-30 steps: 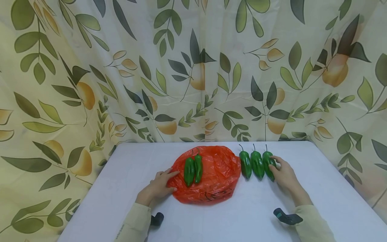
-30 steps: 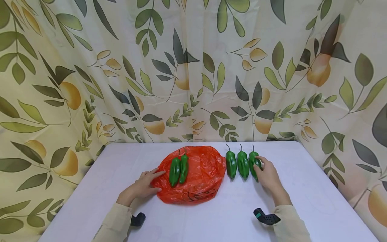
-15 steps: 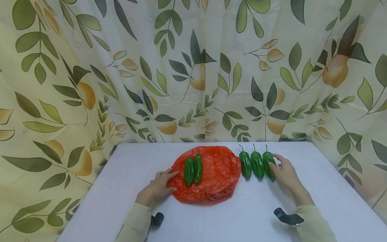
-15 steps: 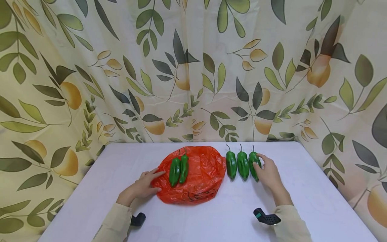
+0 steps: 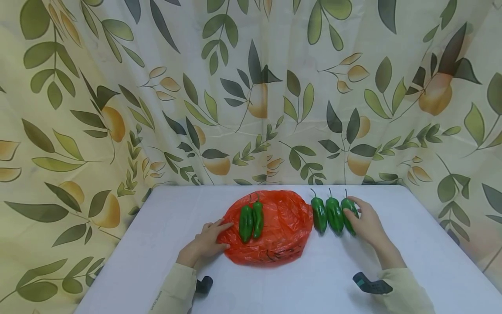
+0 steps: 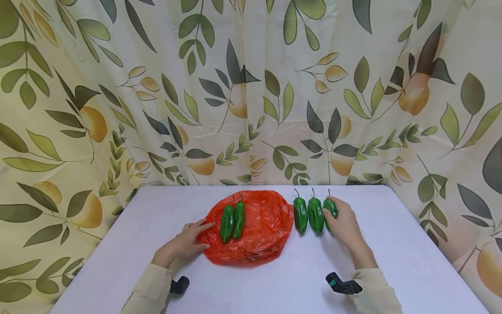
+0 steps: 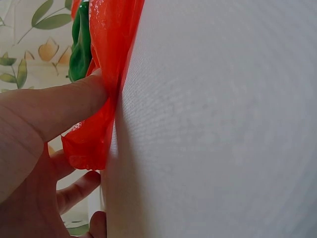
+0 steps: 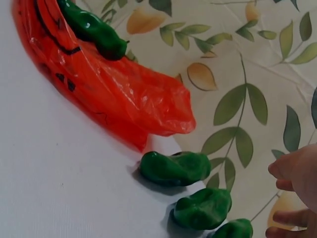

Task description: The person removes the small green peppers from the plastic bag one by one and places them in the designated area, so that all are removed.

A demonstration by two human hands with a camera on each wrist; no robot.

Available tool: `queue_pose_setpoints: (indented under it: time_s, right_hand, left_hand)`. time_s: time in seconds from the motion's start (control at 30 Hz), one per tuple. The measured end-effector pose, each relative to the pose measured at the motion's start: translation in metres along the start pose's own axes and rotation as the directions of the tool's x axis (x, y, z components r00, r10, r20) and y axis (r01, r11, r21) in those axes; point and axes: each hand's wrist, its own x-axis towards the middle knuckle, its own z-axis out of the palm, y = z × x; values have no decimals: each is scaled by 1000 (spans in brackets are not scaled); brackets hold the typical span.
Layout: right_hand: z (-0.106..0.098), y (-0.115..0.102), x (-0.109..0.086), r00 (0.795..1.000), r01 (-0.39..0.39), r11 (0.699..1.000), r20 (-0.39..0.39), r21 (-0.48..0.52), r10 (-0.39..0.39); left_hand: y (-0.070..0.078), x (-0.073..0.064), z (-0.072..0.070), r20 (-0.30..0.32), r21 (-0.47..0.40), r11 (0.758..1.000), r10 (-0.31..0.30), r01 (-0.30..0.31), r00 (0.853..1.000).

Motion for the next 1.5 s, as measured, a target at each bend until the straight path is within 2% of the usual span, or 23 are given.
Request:
queue_pose_setpoints:
  time_s: [0.3,0.87,1.17,1.5]
  right_hand:
    - [0,-14,-2,999,35,999,-2,20,-35]
    - [1,-59,-15,996,76,994,31,83,-78]
    - [13,-70,-19,985,171,978,12,118,-174]
    - [25,-84,-26,971,233,962,12,141,-237]
  left_hand:
    - [0,0,0,0,-4,1000,-1,1,1000]
    - [3,-1,-2,-1,7,1000,-9,9,1000]
    - [4,-1,-2,0,12,1000,-18,18,1000]
    - [1,0,0,-4,8,999,-37,37,999]
